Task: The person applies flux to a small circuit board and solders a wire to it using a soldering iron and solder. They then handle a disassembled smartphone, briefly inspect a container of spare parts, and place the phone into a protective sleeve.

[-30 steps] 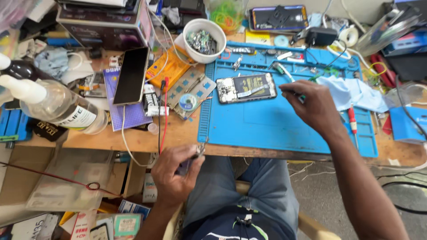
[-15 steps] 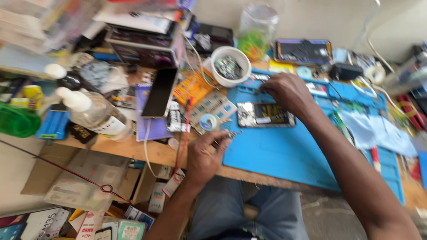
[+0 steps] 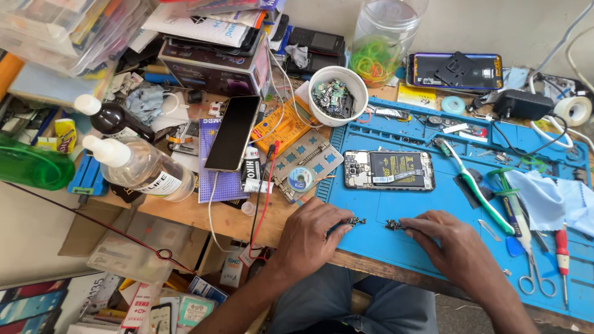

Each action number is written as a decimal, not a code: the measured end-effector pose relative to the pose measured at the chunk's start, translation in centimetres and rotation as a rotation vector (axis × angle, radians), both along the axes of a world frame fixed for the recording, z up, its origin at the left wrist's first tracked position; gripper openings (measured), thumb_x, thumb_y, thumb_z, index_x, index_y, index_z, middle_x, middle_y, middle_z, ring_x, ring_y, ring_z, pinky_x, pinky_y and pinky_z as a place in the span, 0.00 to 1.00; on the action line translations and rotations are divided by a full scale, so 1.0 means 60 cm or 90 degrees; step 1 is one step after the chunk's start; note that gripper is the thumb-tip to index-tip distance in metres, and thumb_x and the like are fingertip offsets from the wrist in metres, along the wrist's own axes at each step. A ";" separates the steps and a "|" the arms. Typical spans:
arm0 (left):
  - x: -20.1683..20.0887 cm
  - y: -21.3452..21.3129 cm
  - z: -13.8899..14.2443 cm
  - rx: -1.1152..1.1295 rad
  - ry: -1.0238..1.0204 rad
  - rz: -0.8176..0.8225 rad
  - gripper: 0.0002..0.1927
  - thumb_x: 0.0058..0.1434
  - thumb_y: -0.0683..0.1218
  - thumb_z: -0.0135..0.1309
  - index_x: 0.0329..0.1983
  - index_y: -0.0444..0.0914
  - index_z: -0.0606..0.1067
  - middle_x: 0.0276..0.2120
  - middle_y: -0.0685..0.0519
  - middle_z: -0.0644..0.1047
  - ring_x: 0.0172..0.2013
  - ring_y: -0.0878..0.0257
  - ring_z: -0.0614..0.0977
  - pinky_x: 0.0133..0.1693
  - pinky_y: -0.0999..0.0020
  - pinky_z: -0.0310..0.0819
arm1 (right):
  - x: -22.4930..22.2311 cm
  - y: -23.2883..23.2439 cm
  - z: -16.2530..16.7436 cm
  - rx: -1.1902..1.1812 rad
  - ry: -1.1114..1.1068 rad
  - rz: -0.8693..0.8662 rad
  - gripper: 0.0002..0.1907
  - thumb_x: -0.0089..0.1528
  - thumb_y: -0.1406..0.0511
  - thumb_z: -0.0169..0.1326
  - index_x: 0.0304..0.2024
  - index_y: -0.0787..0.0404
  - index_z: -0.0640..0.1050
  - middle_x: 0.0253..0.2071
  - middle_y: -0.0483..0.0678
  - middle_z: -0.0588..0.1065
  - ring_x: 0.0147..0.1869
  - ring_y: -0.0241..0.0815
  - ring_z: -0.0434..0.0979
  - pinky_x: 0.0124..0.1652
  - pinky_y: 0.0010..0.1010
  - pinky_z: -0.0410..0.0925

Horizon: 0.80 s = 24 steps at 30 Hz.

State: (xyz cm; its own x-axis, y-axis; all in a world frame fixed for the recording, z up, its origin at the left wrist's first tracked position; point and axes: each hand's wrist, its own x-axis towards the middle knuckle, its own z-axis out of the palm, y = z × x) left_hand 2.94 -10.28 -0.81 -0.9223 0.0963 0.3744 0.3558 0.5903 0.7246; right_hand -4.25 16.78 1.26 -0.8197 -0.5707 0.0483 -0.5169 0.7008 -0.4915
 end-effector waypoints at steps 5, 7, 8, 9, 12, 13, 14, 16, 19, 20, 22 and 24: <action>-0.007 0.012 0.006 -0.022 -0.001 -0.005 0.08 0.61 0.43 0.61 0.44 0.38 0.80 0.39 0.51 0.82 0.40 0.52 0.79 0.44 0.57 0.74 | 0.031 -0.019 -0.008 -0.131 -0.056 -0.117 0.13 0.55 0.67 0.61 0.44 0.56 0.84 0.36 0.47 0.82 0.38 0.45 0.81 0.34 0.36 0.74; -0.011 0.008 0.009 -0.065 0.012 -0.031 0.11 0.59 0.43 0.62 0.44 0.38 0.79 0.40 0.48 0.80 0.41 0.51 0.79 0.44 0.56 0.74 | 0.039 -0.028 -0.018 -0.117 -0.004 -0.098 0.13 0.56 0.67 0.61 0.44 0.56 0.84 0.37 0.47 0.81 0.40 0.46 0.82 0.38 0.37 0.74; -0.017 0.002 0.014 -0.086 0.017 -0.044 0.12 0.57 0.43 0.63 0.44 0.37 0.79 0.40 0.46 0.79 0.41 0.50 0.79 0.44 0.55 0.74 | 0.040 -0.027 -0.022 -0.100 0.027 -0.091 0.14 0.55 0.67 0.62 0.44 0.56 0.84 0.37 0.47 0.80 0.41 0.47 0.81 0.38 0.38 0.74; -0.028 -0.007 0.021 -0.091 0.054 -0.034 0.12 0.59 0.42 0.61 0.46 0.38 0.79 0.41 0.47 0.79 0.43 0.51 0.79 0.46 0.55 0.75 | 0.042 -0.025 -0.026 -0.082 0.057 -0.084 0.14 0.55 0.67 0.62 0.44 0.55 0.84 0.37 0.48 0.79 0.41 0.47 0.80 0.38 0.39 0.73; -0.087 -0.060 0.059 -0.184 0.143 -0.018 0.13 0.61 0.38 0.58 0.49 0.39 0.79 0.42 0.50 0.80 0.45 0.52 0.81 0.47 0.55 0.77 | 0.052 -0.018 -0.037 -0.113 0.118 -0.144 0.15 0.56 0.68 0.62 0.46 0.55 0.84 0.39 0.48 0.78 0.42 0.47 0.79 0.37 0.38 0.72; -0.121 -0.083 0.076 -0.266 0.164 -0.023 0.14 0.60 0.36 0.57 0.49 0.40 0.80 0.40 0.51 0.81 0.44 0.52 0.81 0.45 0.55 0.78 | 0.054 -0.017 -0.040 -0.140 0.137 -0.179 0.15 0.57 0.68 0.62 0.47 0.55 0.83 0.39 0.48 0.78 0.43 0.46 0.79 0.37 0.37 0.72; -0.162 -0.099 0.091 -0.297 0.185 -0.009 0.14 0.59 0.36 0.58 0.47 0.41 0.81 0.39 0.50 0.80 0.44 0.52 0.81 0.46 0.55 0.78 | 0.053 -0.016 -0.044 -0.157 0.142 -0.188 0.15 0.57 0.68 0.63 0.48 0.54 0.83 0.40 0.49 0.77 0.43 0.46 0.79 0.38 0.37 0.72; -0.239 -0.121 0.115 -0.345 0.159 -0.001 0.11 0.58 0.37 0.59 0.43 0.42 0.83 0.38 0.51 0.81 0.41 0.52 0.81 0.44 0.55 0.78 | 0.056 -0.012 -0.049 -0.189 0.147 -0.211 0.16 0.58 0.68 0.63 0.49 0.53 0.83 0.41 0.49 0.77 0.43 0.44 0.79 0.39 0.37 0.72; -0.322 -0.121 0.119 -0.378 0.066 -0.064 0.06 0.55 0.41 0.63 0.36 0.41 0.83 0.36 0.51 0.82 0.40 0.52 0.82 0.43 0.54 0.77 | 0.053 -0.007 -0.053 -0.196 0.112 -0.210 0.16 0.58 0.67 0.64 0.49 0.53 0.84 0.42 0.49 0.77 0.41 0.43 0.80 0.35 0.35 0.73; -0.337 -0.120 0.114 -0.386 0.041 -0.094 0.05 0.53 0.42 0.64 0.33 0.41 0.83 0.35 0.50 0.82 0.41 0.51 0.83 0.44 0.54 0.77 | 0.052 -0.006 -0.054 -0.200 0.091 -0.219 0.16 0.57 0.67 0.64 0.48 0.53 0.84 0.42 0.49 0.77 0.41 0.43 0.80 0.32 0.33 0.73; -0.358 -0.121 0.102 -0.405 -0.045 -0.083 0.05 0.53 0.42 0.64 0.33 0.40 0.83 0.35 0.50 0.82 0.39 0.53 0.83 0.43 0.55 0.77 | 0.051 -0.005 -0.052 -0.209 0.048 -0.238 0.15 0.57 0.67 0.64 0.47 0.52 0.84 0.43 0.49 0.77 0.41 0.41 0.81 0.25 0.30 0.73; -0.373 -0.126 0.088 -0.363 -0.117 -0.079 0.03 0.57 0.43 0.63 0.34 0.40 0.82 0.34 0.50 0.82 0.37 0.57 0.84 0.41 0.57 0.78 | 0.051 -0.005 -0.049 -0.217 0.013 -0.245 0.14 0.58 0.67 0.63 0.47 0.52 0.84 0.43 0.49 0.78 0.41 0.40 0.82 0.24 0.29 0.73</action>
State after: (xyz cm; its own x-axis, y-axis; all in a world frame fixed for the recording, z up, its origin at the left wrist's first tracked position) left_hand -19.45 -17.81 4.50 -0.9360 0.3453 0.0683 0.3457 0.8652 0.3632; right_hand -1.18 16.48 -1.67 -0.9643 -0.1764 0.1974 -0.2647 0.6443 -0.7175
